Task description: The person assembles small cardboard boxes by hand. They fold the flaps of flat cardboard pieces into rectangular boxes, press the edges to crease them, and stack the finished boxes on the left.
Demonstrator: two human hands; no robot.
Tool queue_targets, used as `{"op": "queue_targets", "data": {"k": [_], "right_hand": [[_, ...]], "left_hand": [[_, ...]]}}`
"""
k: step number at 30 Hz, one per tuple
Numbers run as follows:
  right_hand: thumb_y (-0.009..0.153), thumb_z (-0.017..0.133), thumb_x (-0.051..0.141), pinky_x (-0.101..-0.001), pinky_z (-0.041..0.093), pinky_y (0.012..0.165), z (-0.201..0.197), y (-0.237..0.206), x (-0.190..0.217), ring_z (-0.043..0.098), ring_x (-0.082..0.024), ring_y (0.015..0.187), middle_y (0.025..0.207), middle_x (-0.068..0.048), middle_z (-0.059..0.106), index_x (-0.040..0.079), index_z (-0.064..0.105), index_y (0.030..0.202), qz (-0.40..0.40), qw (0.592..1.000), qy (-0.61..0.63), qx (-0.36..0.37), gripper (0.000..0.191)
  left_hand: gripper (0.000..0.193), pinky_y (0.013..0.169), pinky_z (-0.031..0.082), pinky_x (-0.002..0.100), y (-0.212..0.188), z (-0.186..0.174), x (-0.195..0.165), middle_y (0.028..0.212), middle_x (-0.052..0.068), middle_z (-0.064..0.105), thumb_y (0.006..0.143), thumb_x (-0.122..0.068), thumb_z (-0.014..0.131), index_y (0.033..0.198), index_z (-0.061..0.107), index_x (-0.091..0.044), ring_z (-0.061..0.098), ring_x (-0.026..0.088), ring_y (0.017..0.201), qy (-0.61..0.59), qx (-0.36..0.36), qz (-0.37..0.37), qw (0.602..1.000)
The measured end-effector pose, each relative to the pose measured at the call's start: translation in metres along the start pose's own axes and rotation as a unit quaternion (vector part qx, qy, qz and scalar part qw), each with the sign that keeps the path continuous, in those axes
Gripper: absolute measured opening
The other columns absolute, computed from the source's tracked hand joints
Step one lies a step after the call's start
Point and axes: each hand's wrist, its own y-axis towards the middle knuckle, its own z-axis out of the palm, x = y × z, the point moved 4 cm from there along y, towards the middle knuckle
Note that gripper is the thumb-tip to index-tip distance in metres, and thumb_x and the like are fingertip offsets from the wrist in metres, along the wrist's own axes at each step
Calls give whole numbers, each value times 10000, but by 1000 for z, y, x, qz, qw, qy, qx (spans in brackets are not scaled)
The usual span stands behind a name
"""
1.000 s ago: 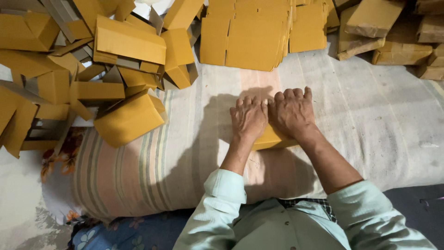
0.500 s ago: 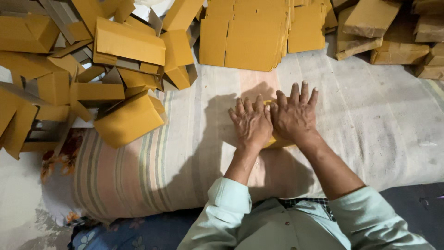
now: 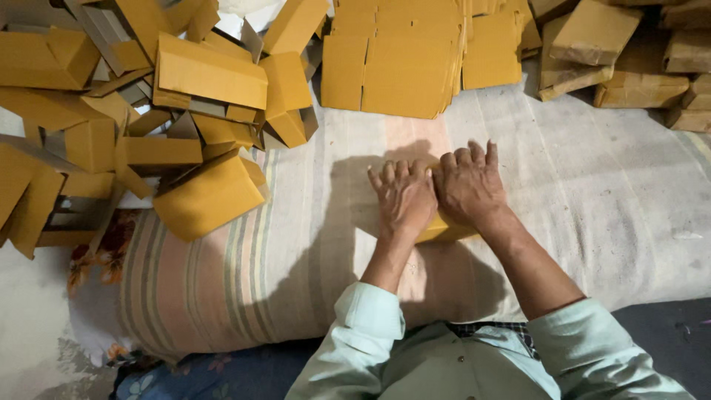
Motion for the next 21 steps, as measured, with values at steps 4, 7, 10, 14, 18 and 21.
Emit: {"op": "queue_targets", "data": {"k": [4,7,10,14,18,21], "right_hand": [[1043,412,377,-547,332,1134,-17,-6,-16,594,-414,1168,1174,-233,677,16,659,1141,10,1000,21,14,448],[1021,444,320,-559,348,1122,-28,-3,-18,626,-392,1093,1085,-210,700,15,677,1063,-3,999,-1,-49,385],[1007,461,239,-484,427,1060,-20,5,4,663,-343,1036,1038,-169,716,47,673,1036,-71,997,-11,4,287],[935,518,178,-452,487,877,-21,13,19,684,-335,954,983,-168,720,38,666,975,-100,991,70,-49,208],[948,535,244,-476,479,863,-18,6,-2,673,-347,945,954,-161,711,54,661,945,-68,993,94,-34,229],[981,517,219,-520,463,928,-20,0,-16,664,-372,977,986,-170,708,59,660,980,-43,990,63,-122,215]], "left_hand": [[335,1115,200,730,1,-2,21,1267,194,615,1007,-336,488,1187,631,-92,505,389,1275,-24,-9,-4,1000],[325,1140,197,723,4,3,32,1295,166,625,1018,-337,485,1217,626,-122,508,387,1278,-25,10,-34,999],[524,1097,220,746,12,0,14,1266,188,650,933,-257,513,1430,563,-97,541,420,1202,35,-137,92,986],[403,1073,348,654,21,14,18,1261,104,696,951,-181,515,1346,584,-151,625,317,1163,-49,41,35,997],[292,1002,467,574,15,6,32,1229,134,702,1048,-236,506,1287,611,-105,636,338,1139,-66,49,31,996],[260,979,455,586,9,0,30,1197,156,691,1024,-278,542,1168,653,-92,596,366,1180,-41,-9,1,999]]}}
